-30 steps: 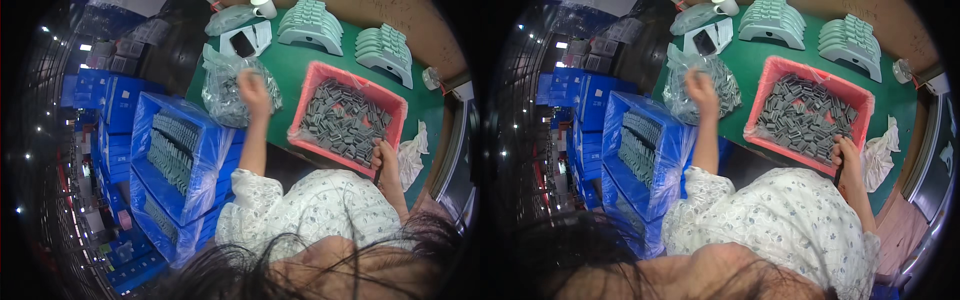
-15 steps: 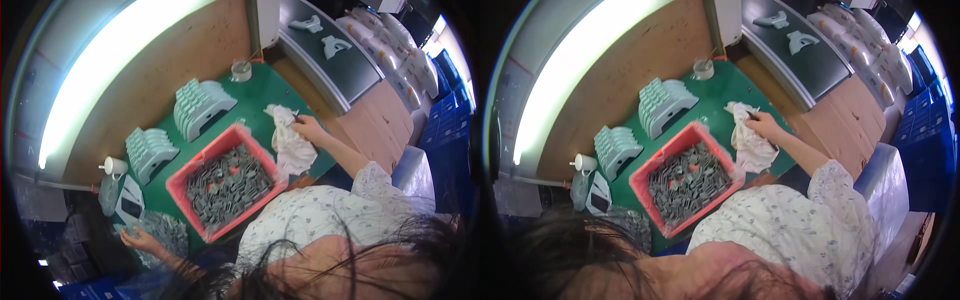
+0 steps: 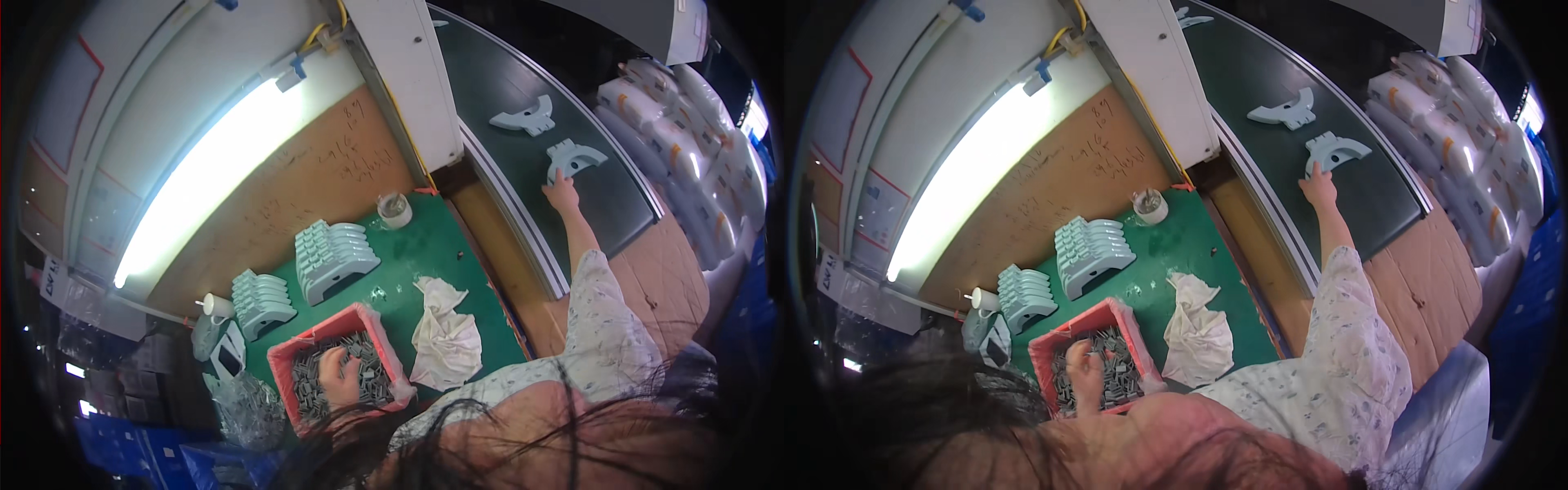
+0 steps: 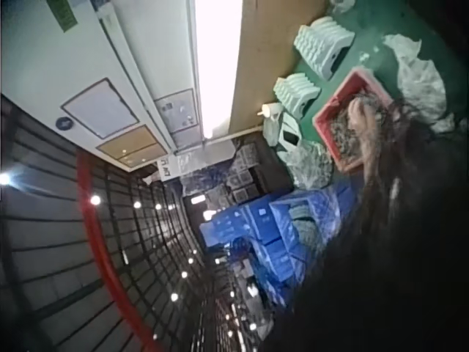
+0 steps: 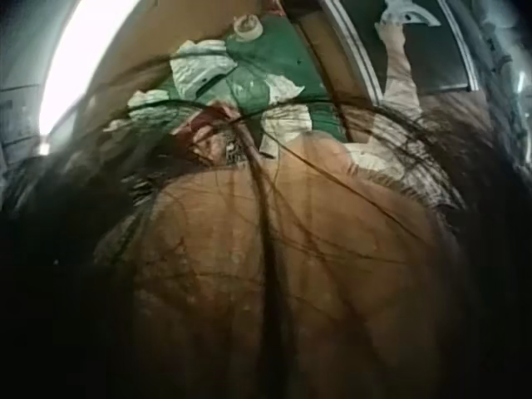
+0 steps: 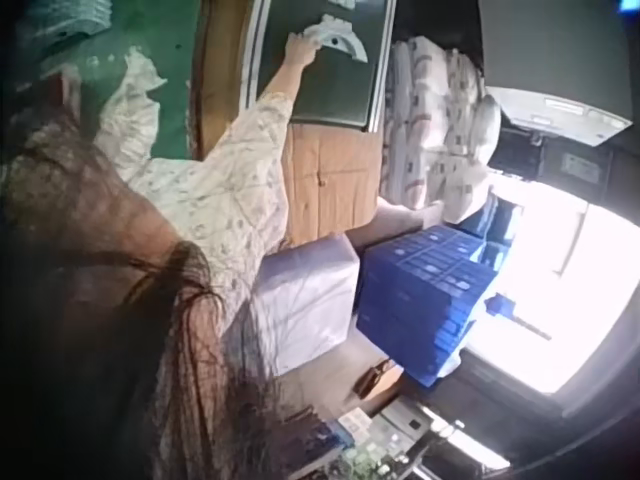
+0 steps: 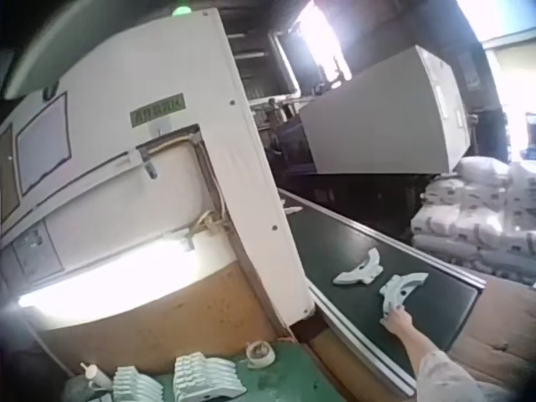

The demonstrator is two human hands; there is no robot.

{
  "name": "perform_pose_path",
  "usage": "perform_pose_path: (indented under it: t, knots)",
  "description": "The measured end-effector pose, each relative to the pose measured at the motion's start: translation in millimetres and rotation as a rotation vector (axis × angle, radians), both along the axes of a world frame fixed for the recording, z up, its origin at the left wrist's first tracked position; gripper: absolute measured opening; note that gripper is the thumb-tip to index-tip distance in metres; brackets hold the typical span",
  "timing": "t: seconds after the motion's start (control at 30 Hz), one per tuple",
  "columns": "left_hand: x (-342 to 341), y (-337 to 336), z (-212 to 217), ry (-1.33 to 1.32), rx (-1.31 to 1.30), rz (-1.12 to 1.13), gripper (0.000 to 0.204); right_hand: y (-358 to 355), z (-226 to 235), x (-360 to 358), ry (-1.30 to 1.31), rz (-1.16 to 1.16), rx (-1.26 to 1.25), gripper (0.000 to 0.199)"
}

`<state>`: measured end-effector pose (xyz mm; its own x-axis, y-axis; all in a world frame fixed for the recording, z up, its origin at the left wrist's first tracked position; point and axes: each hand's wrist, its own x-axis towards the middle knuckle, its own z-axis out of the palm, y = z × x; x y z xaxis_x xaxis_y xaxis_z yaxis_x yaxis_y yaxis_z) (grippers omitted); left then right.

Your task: The recorder is seen assembling small metal clips onto green plastic frames at a factory workstation.

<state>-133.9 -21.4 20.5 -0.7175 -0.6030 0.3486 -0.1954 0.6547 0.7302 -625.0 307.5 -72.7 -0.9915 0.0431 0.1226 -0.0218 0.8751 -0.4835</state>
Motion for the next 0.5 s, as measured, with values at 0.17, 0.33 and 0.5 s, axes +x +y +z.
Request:
perform_pose_path:
  t: [0.17,0.33,0.5]
  knots:
    - [-96,54,-38,-0.063,0.377,-0.306,0.027,24,0,5,-0.003,0.083,0.011,0.057]
    - [-179,110,-55,-0.154,1.098,-0.508,0.052,2,45,128,-0.054,0.435,-0.823,0.052]
    - [-209,137,-44,0.213,1.64,-0.567,0.061,-16,87,235,-0.57,0.914,-0.823,0.05]
